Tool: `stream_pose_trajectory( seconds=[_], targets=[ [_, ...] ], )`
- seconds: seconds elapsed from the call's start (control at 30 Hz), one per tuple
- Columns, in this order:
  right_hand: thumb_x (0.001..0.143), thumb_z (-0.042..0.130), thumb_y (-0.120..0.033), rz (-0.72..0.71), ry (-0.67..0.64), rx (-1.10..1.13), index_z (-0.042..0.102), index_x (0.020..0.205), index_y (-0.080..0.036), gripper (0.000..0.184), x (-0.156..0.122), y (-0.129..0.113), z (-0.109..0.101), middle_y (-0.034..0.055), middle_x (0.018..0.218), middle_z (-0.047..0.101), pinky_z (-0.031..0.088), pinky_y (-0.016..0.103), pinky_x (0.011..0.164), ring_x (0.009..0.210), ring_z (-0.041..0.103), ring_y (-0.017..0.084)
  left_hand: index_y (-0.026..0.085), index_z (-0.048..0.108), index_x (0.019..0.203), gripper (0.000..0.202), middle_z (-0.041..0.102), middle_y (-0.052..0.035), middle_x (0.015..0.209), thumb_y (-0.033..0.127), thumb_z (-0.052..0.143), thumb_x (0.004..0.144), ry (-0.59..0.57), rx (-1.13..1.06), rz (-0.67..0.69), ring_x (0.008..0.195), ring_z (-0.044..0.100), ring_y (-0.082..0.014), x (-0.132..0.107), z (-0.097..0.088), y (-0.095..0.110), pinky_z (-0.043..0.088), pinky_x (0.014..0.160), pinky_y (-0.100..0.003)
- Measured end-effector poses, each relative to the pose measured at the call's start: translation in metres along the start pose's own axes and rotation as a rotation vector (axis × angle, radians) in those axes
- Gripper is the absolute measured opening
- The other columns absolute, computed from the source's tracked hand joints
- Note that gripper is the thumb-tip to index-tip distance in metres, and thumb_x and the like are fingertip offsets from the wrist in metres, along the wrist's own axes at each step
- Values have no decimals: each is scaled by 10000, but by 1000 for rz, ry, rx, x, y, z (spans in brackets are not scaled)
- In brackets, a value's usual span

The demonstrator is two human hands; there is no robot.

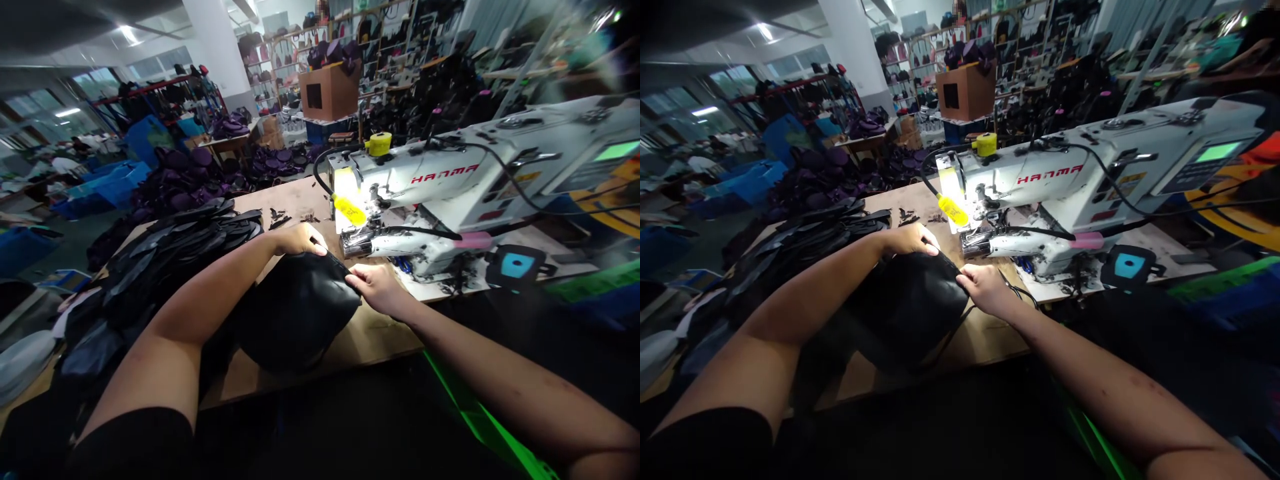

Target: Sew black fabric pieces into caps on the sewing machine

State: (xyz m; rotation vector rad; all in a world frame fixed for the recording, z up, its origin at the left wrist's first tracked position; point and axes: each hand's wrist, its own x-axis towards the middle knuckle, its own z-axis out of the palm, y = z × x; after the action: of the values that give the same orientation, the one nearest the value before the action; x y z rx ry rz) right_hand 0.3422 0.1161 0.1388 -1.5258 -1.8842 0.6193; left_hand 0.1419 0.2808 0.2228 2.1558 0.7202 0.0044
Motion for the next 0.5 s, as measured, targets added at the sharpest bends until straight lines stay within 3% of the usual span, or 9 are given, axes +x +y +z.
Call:
stream_pose_trajectory(
  seconds=[0.23,0.4,0.5],
  targets=[
    [956,484,-434,7,31,38,563,700,-204,353,3,10,7,28,677,614,372,281,614,647,533,162,178,768,706,49,722,-5,708,213,743,730,-13,153,52,667,606,-152,10,-3,9,458,666,-252],
    [918,485,-420,136,119,60,438,638,-215,351,16,24,24,12,642,550,354,285,609,636,507,161,191,764,681,36,732,-34,731,200,768,716,22,313,31,678,613,-187,54,-2,-4,485,717,-297],
    [894,495,-393,198,166,77,410,618,-217,339,26,38,28,9,622,530,363,279,590,624,502,161,184,770,734,24,751,-50,812,207,773,737,55,276,30,754,658,-211,85,1,-21,518,792,-322]
  ],
)
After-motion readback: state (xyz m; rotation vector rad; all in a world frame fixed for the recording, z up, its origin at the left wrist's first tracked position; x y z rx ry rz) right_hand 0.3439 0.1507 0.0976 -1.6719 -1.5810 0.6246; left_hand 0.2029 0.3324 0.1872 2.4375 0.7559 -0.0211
